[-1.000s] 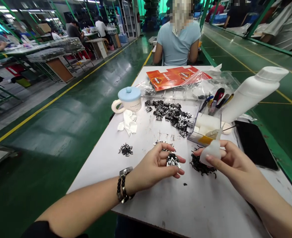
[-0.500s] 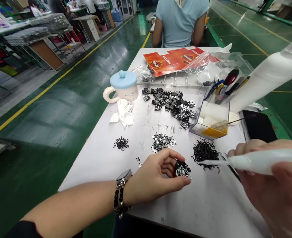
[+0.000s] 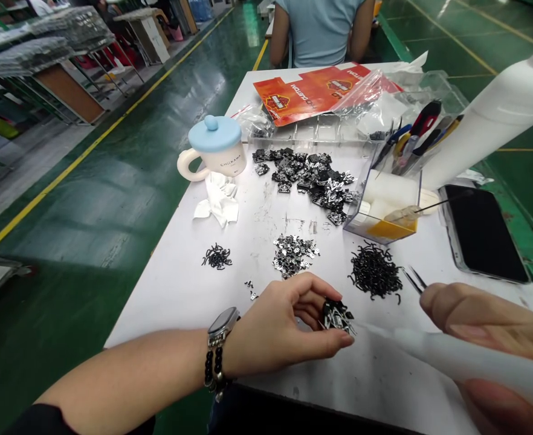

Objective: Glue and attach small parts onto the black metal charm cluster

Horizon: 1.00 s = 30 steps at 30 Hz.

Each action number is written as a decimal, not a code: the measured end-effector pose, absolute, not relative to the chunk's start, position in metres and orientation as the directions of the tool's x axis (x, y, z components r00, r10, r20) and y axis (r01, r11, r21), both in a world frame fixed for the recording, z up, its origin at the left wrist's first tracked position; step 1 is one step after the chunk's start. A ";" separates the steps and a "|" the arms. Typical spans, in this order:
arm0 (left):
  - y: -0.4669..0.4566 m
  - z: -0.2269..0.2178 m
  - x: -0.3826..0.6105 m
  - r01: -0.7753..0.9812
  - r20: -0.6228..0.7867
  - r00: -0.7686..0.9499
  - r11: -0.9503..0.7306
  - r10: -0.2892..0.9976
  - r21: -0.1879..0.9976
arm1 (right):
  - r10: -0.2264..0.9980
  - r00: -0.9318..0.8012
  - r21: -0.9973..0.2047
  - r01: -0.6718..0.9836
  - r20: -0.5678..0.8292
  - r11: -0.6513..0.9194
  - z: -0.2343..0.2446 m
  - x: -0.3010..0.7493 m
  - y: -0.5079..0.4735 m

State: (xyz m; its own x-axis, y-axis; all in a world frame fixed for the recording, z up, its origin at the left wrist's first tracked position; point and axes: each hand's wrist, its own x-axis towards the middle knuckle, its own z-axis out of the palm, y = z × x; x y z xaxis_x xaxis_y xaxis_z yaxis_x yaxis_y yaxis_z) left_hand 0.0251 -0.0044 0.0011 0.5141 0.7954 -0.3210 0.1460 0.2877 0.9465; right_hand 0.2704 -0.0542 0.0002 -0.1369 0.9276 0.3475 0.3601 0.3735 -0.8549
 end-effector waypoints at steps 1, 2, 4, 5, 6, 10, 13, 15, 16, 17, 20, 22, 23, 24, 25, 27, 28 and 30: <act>-0.004 0.001 0.025 0.149 -0.321 0.515 0.286 0.795 0.947 | 0.940 -0.163 -0.841 0.421 0.299 0.341 0.000 0.273 -0.054; -0.004 0.001 0.025 0.151 -0.321 0.516 0.284 0.794 0.947 | 0.949 -0.183 -0.820 0.479 0.255 0.313 0.000 0.274 -0.054; -0.005 0.002 0.025 0.157 -0.321 0.518 0.281 0.793 0.947 | 0.948 -0.192 -0.784 0.533 0.254 0.318 0.001 0.274 -0.051; -0.005 0.001 0.025 0.157 -0.321 0.518 0.280 0.793 0.947 | 0.938 -0.203 -0.773 0.531 0.281 0.347 0.002 0.274 -0.049; -0.005 0.001 0.025 0.157 -0.320 0.518 0.279 0.793 0.947 | 0.927 -0.223 -0.764 0.524 0.302 0.375 0.003 0.273 -0.047; -0.006 0.000 0.025 0.163 -0.322 0.517 0.278 0.793 0.947 | 0.900 -0.298 -0.707 0.558 0.317 0.434 0.007 0.269 -0.041; -0.006 0.000 0.025 0.169 -0.316 0.516 0.267 0.796 0.949 | 0.882 -0.330 -0.693 0.548 0.335 0.469 0.010 0.268 -0.039; -0.006 0.000 0.025 0.168 -0.315 0.513 0.266 0.799 0.949 | 0.885 -0.319 -0.697 0.546 0.341 0.465 0.011 0.268 -0.039; -0.005 0.000 0.026 0.167 -0.314 0.512 0.266 0.799 0.949 | 0.886 -0.314 -0.697 0.548 0.341 0.463 0.012 0.268 -0.038; -0.005 0.001 0.026 0.168 -0.317 0.513 0.268 0.798 0.949 | 0.887 -0.317 -0.695 0.552 0.335 0.460 0.012 0.268 -0.038; -0.005 0.002 0.026 0.177 -0.322 0.517 0.269 0.793 0.947 | 0.882 -0.330 -0.705 0.532 0.337 0.469 0.012 0.269 -0.038; -0.005 0.002 0.026 0.178 -0.325 0.517 0.272 0.792 0.946 | 0.882 -0.331 -0.723 0.510 0.335 0.466 0.012 0.270 -0.039; -0.005 0.002 0.026 0.177 -0.325 0.515 0.273 0.793 0.946 | 0.887 -0.327 -0.731 0.506 0.327 0.457 0.012 0.270 -0.039; -0.005 0.002 0.025 0.175 -0.324 0.513 0.273 0.795 0.946 | 0.890 -0.316 -0.739 0.501 0.329 0.451 0.012 0.270 -0.039; -0.005 0.002 0.025 0.174 -0.324 0.511 0.273 0.796 0.946 | 0.895 -0.315 -0.743 0.504 0.316 0.440 0.012 0.270 -0.039; -0.005 0.003 0.025 0.177 -0.322 0.512 0.269 0.797 0.947 | 0.894 -0.322 -0.745 0.502 0.311 0.439 0.013 0.270 -0.039; -0.006 0.003 0.025 0.179 -0.323 0.513 0.269 0.795 0.946 | 0.892 -0.336 -0.742 0.504 0.304 0.442 0.013 0.269 -0.038; -0.005 0.004 0.025 0.178 -0.327 0.518 0.275 0.790 0.945 | 0.896 -0.326 -0.731 0.524 0.302 0.437 0.012 0.270 -0.040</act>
